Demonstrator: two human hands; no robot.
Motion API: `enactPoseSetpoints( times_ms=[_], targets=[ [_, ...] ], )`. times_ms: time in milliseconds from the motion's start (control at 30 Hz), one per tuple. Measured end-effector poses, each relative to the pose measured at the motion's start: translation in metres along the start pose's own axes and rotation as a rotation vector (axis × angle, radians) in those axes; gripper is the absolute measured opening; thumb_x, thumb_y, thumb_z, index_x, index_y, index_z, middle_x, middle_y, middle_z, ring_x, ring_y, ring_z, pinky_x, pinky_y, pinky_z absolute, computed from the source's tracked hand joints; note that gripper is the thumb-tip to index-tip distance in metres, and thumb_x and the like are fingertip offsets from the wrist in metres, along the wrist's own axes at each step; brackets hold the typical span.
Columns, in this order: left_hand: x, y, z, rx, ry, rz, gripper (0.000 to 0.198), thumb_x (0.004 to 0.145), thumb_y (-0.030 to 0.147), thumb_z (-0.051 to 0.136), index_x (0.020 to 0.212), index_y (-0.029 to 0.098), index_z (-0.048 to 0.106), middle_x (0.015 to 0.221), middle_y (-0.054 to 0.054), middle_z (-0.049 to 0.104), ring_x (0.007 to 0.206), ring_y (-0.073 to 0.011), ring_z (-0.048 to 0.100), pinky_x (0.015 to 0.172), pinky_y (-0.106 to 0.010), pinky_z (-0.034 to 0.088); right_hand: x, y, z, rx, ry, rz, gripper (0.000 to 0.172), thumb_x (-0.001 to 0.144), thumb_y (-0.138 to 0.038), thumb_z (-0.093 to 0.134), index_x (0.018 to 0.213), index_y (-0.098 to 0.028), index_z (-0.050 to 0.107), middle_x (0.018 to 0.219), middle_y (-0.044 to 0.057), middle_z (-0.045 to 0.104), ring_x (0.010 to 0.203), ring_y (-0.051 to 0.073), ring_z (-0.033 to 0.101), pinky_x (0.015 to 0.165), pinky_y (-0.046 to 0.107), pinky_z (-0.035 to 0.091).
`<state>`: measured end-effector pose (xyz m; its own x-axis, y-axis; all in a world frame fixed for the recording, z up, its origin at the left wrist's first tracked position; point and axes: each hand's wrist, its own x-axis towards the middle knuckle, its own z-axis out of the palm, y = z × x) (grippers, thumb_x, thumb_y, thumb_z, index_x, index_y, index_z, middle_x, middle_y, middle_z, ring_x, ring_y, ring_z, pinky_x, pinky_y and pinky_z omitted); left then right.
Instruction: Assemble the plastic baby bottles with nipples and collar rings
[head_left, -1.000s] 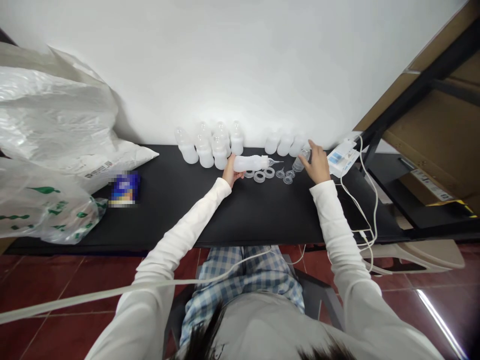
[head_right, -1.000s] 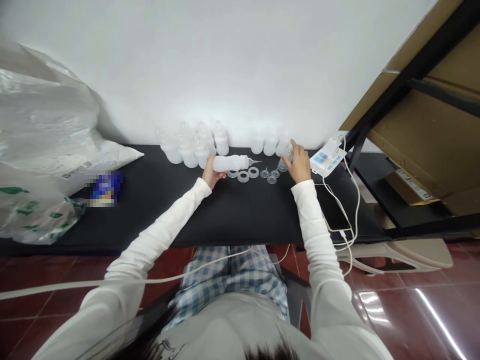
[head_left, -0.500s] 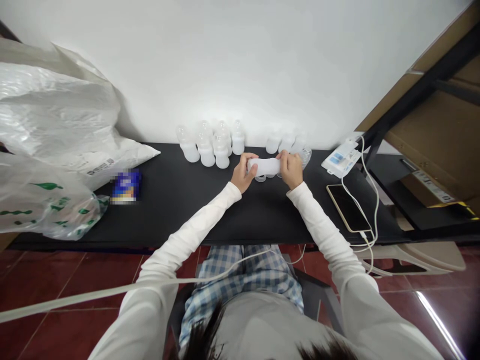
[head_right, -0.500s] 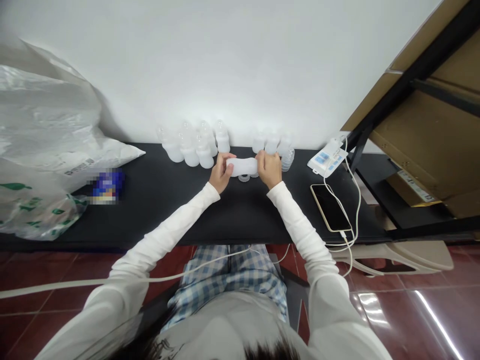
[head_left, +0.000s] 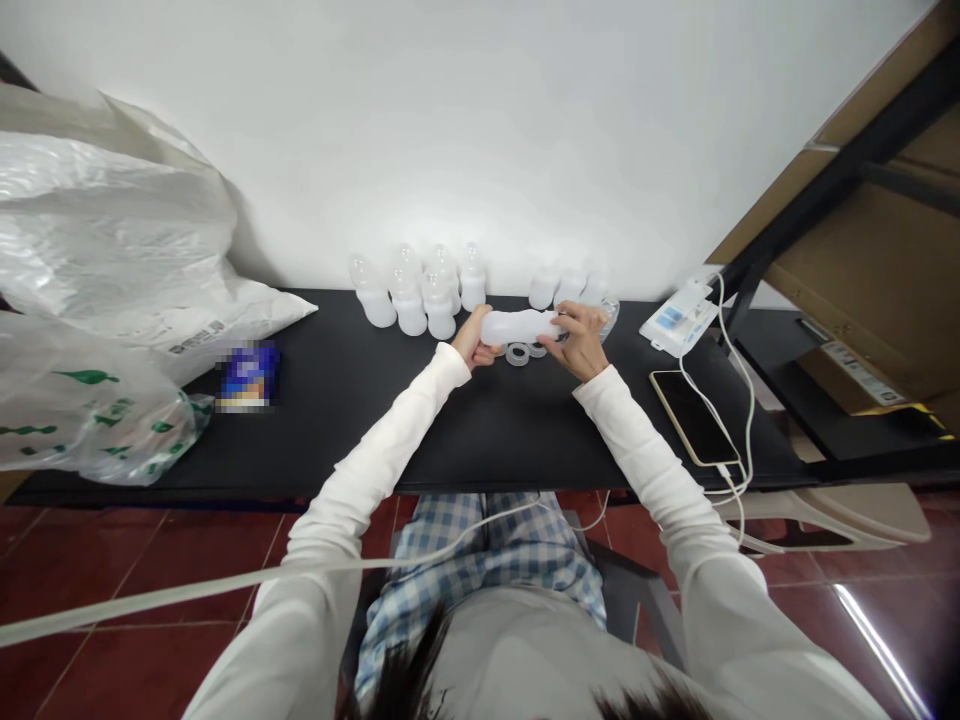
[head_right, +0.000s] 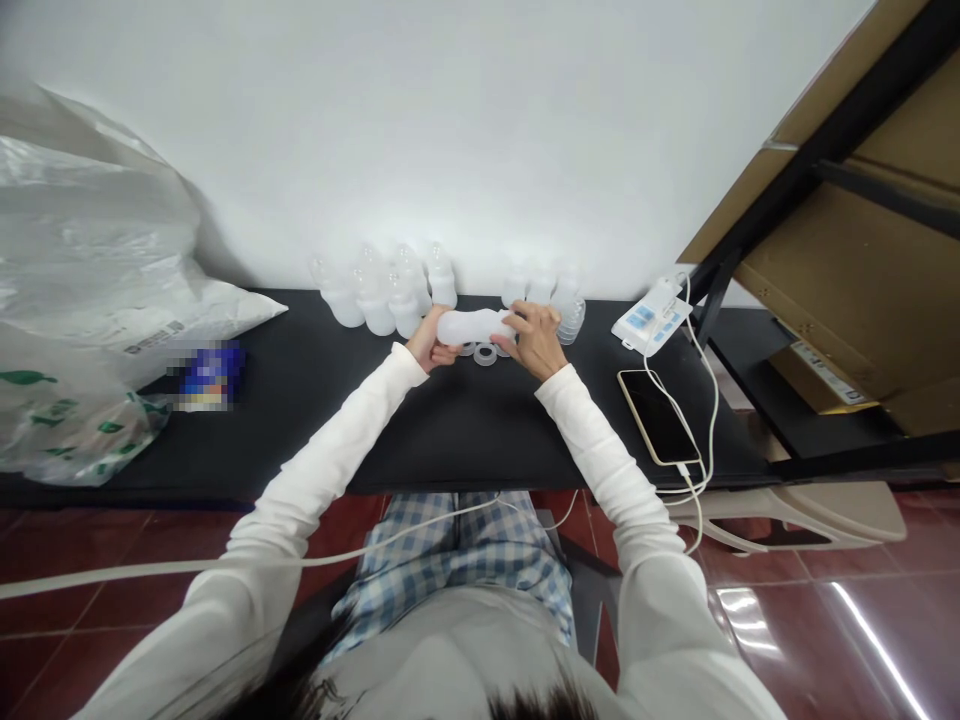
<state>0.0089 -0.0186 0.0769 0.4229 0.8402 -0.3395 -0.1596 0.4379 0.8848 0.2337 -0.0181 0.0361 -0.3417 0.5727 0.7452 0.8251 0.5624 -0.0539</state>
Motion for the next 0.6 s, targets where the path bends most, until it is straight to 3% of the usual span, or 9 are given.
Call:
enactPoseSetpoints(
  times_ms=[100, 233, 300, 400, 467, 533, 600],
  targets=[
    [0.002, -0.003, -0.012, 0.061, 0.105, 0.270, 0.039, 0.096, 0.052, 0.033, 0.080, 0.020, 0.048, 0.048, 0.003, 0.044, 0.036, -0.0059, 0.023, 0.036, -0.019, 0.018, -0.005, -0.006, -0.006, 0.033, -0.098, -0.062, 0.023, 0.097, -0.043, 0.051, 0.116, -0.032, 0.059, 0.128, 0.008, 0.063, 0.125, 0.029, 0.056, 0.107, 0.054, 0.034],
    [-0.004, -0.011, -0.017, 0.252, 0.199, 0.523, 0.032, 0.095, 0.053, 0.041, 0.097, 0.023, 0.051, 0.067, 0.001, 0.055, 0.048, -0.0104, 0.043, 0.048, -0.023, 0.036, -0.005, -0.005, -0.021, 0.122, -0.094, -0.006, 0.063, 0.085, -0.066, 0.060, 0.136, -0.030, 0.049, 0.143, 0.014, 0.053, 0.137, 0.036, 0.046, 0.109, 0.057, 0.032],
    [-0.010, -0.012, -0.017, 0.373, 0.179, 0.640, 0.033, 0.090, 0.055, 0.051, 0.101, 0.024, 0.055, 0.087, -0.003, 0.061, 0.064, -0.0131, 0.054, 0.059, -0.024, 0.043, -0.003, 0.001, -0.026, 0.162, -0.096, 0.031, 0.066, 0.088, -0.070, 0.050, 0.137, -0.026, 0.049, 0.137, 0.014, 0.058, 0.130, 0.035, 0.052, 0.107, 0.056, 0.036],
    [-0.018, -0.010, -0.014, 0.542, 0.101, 0.798, 0.037, 0.085, 0.053, 0.059, 0.106, 0.023, 0.060, 0.110, -0.006, 0.064, 0.091, -0.0188, 0.060, 0.079, -0.027, 0.047, -0.002, 0.012, -0.027, 0.156, -0.135, 0.056, 0.051, 0.096, -0.063, 0.038, 0.119, -0.023, 0.061, 0.108, 0.010, 0.071, 0.103, 0.029, 0.064, 0.098, 0.050, 0.044],
    [-0.019, -0.008, -0.010, 0.618, 0.094, 0.835, 0.036, 0.086, 0.051, 0.057, 0.107, 0.022, 0.063, 0.114, -0.007, 0.065, 0.101, -0.0213, 0.060, 0.088, -0.027, 0.045, -0.003, 0.017, -0.025, 0.134, -0.152, 0.066, 0.045, 0.097, -0.060, 0.042, 0.108, -0.023, 0.064, 0.095, 0.009, 0.072, 0.090, 0.027, 0.065, 0.091, 0.047, 0.048],
    [-0.016, -0.005, -0.005, 0.628, 0.149, 0.812, 0.032, 0.090, 0.047, 0.052, 0.103, 0.021, 0.064, 0.110, -0.006, 0.066, 0.103, -0.0215, 0.060, 0.089, -0.027, 0.044, -0.004, 0.017, -0.024, 0.133, -0.141, 0.061, 0.041, 0.095, -0.058, 0.049, 0.110, -0.022, 0.063, 0.095, 0.009, 0.072, 0.089, 0.027, 0.065, 0.086, 0.046, 0.050],
    [-0.009, 0.000, 0.000, 0.544, 0.253, 0.681, 0.028, 0.092, 0.042, 0.047, 0.094, 0.020, 0.064, 0.098, -0.006, 0.067, 0.093, -0.0195, 0.061, 0.080, -0.026, 0.045, -0.005, 0.015, -0.025, 0.144, -0.106, 0.031, 0.040, 0.094, -0.055, 0.053, 0.115, -0.021, 0.060, 0.103, 0.011, 0.072, 0.094, 0.028, 0.066, 0.084, 0.045, 0.051]
  ],
)
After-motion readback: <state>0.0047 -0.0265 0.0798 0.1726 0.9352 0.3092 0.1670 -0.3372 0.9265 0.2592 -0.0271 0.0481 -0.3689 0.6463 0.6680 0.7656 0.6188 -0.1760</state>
